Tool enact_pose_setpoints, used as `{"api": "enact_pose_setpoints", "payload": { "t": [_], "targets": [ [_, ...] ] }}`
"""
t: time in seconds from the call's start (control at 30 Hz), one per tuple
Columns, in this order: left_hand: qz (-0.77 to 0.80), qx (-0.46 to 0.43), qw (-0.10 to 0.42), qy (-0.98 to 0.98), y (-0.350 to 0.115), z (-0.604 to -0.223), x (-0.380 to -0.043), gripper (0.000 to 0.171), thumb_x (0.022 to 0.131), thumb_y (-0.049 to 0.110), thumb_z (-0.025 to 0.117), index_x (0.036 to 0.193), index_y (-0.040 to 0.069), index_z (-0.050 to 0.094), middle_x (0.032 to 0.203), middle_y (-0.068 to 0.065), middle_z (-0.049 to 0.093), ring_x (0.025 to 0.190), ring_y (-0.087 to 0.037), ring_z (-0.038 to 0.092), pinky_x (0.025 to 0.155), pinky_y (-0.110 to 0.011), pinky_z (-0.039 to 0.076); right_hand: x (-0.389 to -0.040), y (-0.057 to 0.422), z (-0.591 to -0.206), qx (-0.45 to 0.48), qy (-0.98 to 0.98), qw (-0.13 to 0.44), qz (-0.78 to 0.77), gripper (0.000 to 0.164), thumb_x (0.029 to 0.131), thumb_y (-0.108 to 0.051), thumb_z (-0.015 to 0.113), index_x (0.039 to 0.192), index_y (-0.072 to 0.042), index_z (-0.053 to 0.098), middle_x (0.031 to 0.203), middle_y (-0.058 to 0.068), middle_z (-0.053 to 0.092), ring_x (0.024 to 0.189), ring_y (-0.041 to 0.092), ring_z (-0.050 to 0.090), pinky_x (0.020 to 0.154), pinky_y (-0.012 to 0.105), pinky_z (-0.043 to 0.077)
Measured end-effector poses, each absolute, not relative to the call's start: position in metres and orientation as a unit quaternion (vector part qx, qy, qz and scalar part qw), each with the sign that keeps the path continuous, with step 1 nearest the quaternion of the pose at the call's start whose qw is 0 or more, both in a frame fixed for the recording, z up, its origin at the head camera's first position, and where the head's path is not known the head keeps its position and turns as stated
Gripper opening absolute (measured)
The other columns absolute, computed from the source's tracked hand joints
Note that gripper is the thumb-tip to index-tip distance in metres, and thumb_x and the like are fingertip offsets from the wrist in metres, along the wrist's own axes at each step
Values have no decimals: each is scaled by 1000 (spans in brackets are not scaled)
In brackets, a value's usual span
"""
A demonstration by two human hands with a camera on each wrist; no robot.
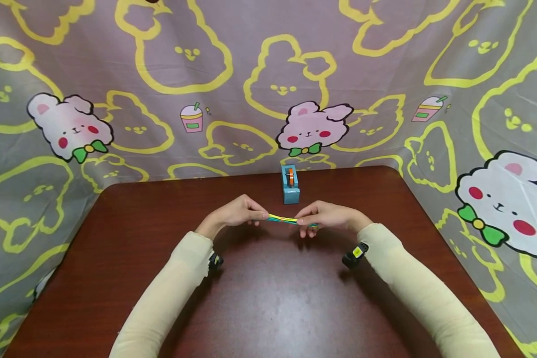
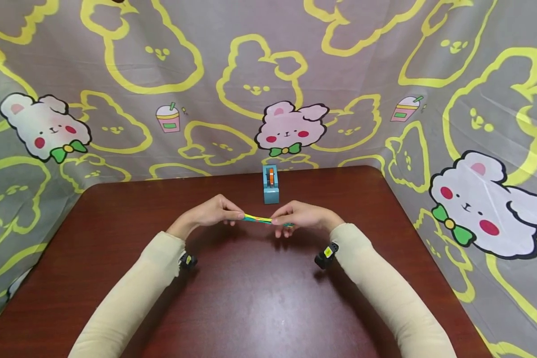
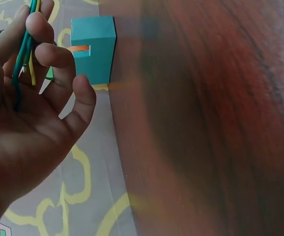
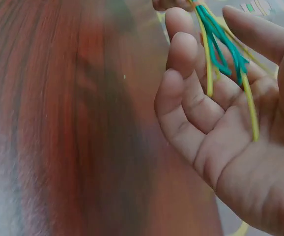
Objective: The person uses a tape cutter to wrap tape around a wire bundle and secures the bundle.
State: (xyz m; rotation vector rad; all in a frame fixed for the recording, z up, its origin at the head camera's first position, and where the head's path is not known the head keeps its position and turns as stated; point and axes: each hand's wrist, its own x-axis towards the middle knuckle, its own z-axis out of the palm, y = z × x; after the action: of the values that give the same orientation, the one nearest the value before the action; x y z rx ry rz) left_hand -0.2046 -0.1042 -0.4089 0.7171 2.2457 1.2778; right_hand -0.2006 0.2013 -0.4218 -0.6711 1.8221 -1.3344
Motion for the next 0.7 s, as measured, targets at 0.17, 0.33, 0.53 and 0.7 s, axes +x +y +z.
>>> {"api": "enact_pose_setpoints", "payload": {
  "t": [0.17, 0.33, 0.53, 0.7],
  "targets": [
    [473, 232, 219, 821, -111, -413, -203, 22, 98, 19, 69, 105, 1, 79, 76, -24, 66, 70, -28, 56, 63, -36, 47, -196, 211, -432, -191, 678, 341, -623, 37, 103, -17, 60, 128, 9, 60, 89, 16, 68, 72, 19, 60, 70, 32, 53],
    [490, 216, 211, 818, -113, -417, -200, 25, 98, 18, 68, 107, -4, 76, 72, -18, 66, 71, -27, 57, 66, -37, 49, -187, 206, -441, -119, 660, 264, -693, 26, 102, -20, 62, 117, 0, 66, 89, 11, 67, 72, 17, 60, 68, 28, 52],
    [507, 181, 202, 818, -110, -419, -198, 28, 98, 21, 69, 105, -6, 74, 73, -13, 64, 63, -15, 53, 64, -36, 47, -181, 198, -443, -68, 634, 200, -744, 14, 101, -13, 63, 109, -2, 67, 87, 9, 68, 68, 15, 58, 63, 26, 50],
    [540, 154, 199, 803, -115, -421, -198, 27, 96, 23, 71, 110, -1, 75, 84, -17, 68, 66, -19, 54, 69, -40, 47, -180, 198, -442, -51, 621, 171, -763, 34, 99, -16, 66, 119, 11, 58, 83, 7, 69, 66, 14, 58, 62, 25, 50]
  ]
}}
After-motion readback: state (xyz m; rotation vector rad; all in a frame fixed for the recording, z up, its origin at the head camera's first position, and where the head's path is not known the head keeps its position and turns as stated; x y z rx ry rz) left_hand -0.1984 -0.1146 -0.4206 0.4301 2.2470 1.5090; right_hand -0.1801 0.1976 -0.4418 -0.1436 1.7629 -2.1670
